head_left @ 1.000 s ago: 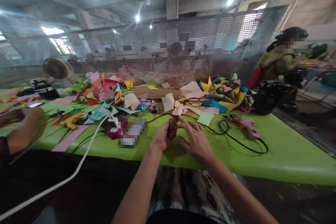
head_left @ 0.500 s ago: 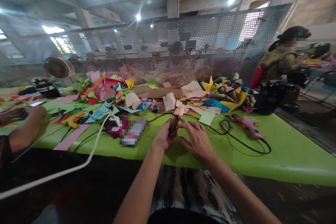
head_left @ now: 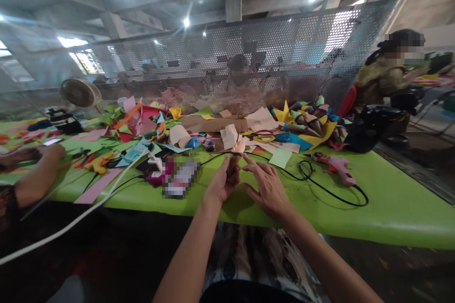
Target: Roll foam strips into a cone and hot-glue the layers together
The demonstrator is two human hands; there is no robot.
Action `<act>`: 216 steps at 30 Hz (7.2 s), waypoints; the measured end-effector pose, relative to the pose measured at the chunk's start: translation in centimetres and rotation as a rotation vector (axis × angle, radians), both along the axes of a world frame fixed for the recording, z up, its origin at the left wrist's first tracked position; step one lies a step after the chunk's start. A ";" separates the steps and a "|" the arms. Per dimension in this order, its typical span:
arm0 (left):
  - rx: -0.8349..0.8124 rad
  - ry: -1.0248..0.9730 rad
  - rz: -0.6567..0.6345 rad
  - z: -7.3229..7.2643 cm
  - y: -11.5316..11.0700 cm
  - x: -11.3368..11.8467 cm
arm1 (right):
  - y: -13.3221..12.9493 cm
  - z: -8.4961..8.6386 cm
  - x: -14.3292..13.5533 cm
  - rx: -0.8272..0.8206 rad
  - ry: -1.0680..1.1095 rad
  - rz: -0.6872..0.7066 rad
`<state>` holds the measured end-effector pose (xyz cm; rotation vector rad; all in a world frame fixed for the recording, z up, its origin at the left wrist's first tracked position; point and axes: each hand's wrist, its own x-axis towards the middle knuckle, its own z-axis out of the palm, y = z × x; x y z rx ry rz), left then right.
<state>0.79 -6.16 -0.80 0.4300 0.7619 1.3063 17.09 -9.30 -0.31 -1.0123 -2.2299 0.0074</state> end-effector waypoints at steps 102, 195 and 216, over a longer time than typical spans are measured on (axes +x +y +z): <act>0.642 0.874 0.107 -1.6 -0.5 1.3 | 0.2 -0.5 -0.4 0.051 -0.100 -0.084; 0.056 2.149 0.276 1.0 11.7 -6.6 | 9.3 4.3 2.3 0.118 -0.067 0.133; 0.758 1.151 0.264 1.3 9.8 -3.8 | 15.5 5.0 -1.6 -0.300 0.551 0.127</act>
